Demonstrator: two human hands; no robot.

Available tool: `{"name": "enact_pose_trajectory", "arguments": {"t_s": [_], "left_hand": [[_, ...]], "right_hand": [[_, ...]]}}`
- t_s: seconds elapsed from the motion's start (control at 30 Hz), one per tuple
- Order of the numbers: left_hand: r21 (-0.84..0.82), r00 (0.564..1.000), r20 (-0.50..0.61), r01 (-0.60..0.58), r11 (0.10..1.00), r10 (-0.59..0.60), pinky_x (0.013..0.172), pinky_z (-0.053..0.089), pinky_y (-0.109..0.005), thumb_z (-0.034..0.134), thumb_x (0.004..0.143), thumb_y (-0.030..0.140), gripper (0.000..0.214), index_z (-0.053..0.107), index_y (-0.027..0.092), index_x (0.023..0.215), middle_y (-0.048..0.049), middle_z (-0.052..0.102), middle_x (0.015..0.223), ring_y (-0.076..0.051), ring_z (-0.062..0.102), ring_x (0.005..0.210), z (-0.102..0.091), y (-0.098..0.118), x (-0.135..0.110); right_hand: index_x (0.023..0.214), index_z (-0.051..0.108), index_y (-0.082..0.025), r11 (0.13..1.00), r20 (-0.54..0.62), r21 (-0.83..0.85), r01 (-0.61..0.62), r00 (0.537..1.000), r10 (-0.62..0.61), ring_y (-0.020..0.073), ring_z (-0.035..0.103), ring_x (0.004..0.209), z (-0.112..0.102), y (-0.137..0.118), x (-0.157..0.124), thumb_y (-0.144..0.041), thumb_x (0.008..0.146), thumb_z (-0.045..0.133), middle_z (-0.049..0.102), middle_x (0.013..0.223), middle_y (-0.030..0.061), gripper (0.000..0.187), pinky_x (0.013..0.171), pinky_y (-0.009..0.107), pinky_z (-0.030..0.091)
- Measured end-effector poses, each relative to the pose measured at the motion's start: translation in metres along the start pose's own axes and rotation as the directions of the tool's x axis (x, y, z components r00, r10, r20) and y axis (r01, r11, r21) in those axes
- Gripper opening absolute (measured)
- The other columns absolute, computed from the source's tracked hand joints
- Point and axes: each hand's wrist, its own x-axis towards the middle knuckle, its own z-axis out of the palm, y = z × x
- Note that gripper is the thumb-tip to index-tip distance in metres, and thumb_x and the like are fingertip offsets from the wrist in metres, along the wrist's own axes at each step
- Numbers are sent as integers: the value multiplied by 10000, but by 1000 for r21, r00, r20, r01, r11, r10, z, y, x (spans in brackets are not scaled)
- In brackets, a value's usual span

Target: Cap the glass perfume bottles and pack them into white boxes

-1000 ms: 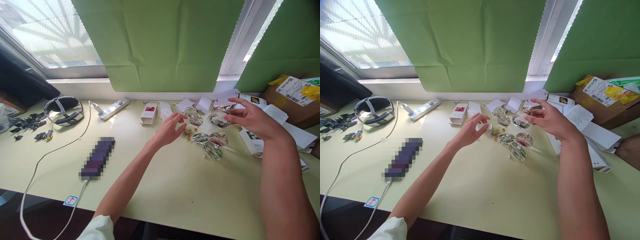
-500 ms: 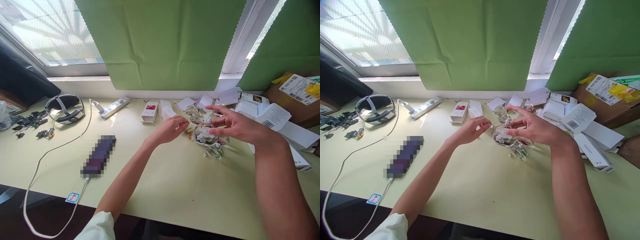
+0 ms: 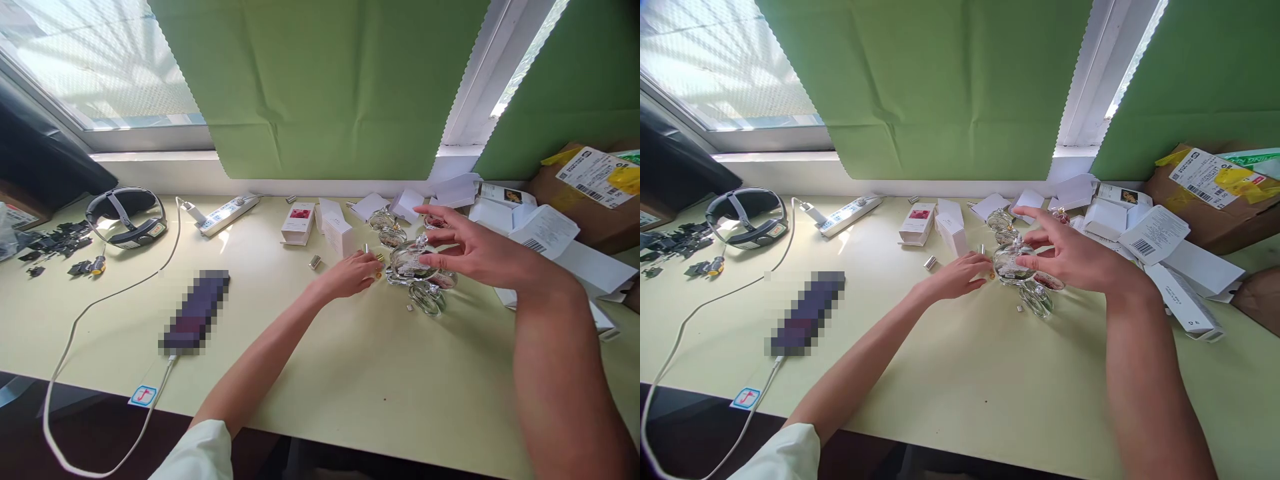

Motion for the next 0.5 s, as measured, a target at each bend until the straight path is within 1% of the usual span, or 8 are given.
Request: {"name": "enact_pose_trajectory", "arguments": {"t_s": [0.07, 0.1, 0.13, 0.2, 0.23, 0.27, 0.4, 0.5], "left_hand": [[-6, 1000, -3, 4, 1000, -4, 923, 488, -382, 489, 964, 225, 252, 594, 211, 1192, -100, 624, 1216, -254, 588, 1126, -5, 0, -1], [-11, 1000, -12, 17, 1000, -17, 878, 500, -373, 458, 977, 238, 250, 596, 206, 1183, -100, 632, 1186, -247, 606, 1081, -10, 0, -2], [-16, 999, -21, 32, 999, -32, 823, 507, -361, 425, 989, 248, 257, 600, 201, 1170, -99, 638, 1151, -238, 622, 1023, -15, 0, -3], [-26, 997, -36, 63, 998, -64, 731, 502, -335, 392, 995, 264, 268, 621, 191, 1114, -93, 646, 1065, -216, 636, 907, -26, -1, -6], [-29, 996, -42, 73, 997, -74, 718, 498, -329, 394, 992, 268, 269, 631, 189, 1094, -88, 649, 1028, -207, 635, 872, -32, -2, -7], [-34, 995, -51, 84, 996, -86, 723, 497, -327, 399, 990, 273, 272, 637, 188, 1089, -83, 652, 1006, -200, 634, 856, -37, -3, -9], [-75, 978, -117, 167, 983, -175, 739, 495, -307, 375, 1007, 315, 321, 633, 206, 1164, -75, 665, 1048, -181, 642, 885, -53, -4, -14], [-80, 968, -134, 201, 976, -211, 700, 478, -272, 366, 1017, 322, 330, 634, 211, 1175, -66, 667, 1080, -161, 643, 873, -57, -3, -15]], "right_hand": [[1513, 313, -465, 999, 100, -32, 39, 994, -36, 350, 555, 1294, 7, -9, -1, -544, 811, 692, 661, 1269, 83, 801, 827, 452, 600], [1508, 320, -469, 995, 172, -42, 91, 982, -82, 340, 568, 1280, 14, -13, -1, -528, 830, 673, 670, 1261, 71, 767, 830, 444, 594], [1500, 337, -470, 985, 242, -45, 168, 958, -153, 327, 587, 1257, 23, -18, 0, -502, 848, 654, 675, 1260, 55, 725, 850, 439, 581], [1478, 379, -475, 942, 356, -26, 334, 884, -303, 296, 616, 1210, 44, -25, 5, -423, 872, 617, 663, 1288, 11, 653, 919, 431, 540], [1454, 420, -473, 918, 379, -31, 396, 855, -355, 288, 629, 1178, 56, -27, 8, -402, 855, 624, 663, 1284, -7, 636, 932, 427, 528], [1429, 456, -471, 904, 384, -56, 423, 845, -372, 285, 640, 1144, 67, -28, 11, -384, 851, 613, 667, 1269, -21, 606, 924, 424, 526], [1326, 532, -537, 894, 374, -119, 432, 853, -363, 256, 680, 1019, 99, -25, 21, -389, 849, 552, 704, 1167, -106, 500, 873, 399, 543], [1304, 573, -505, 897, 366, -151, 415, 867, -339, 262, 674, 1047, 108, -21, 27, -360, 847, 539, 713, 1137, -78, 480, 888, 397, 545]]}}
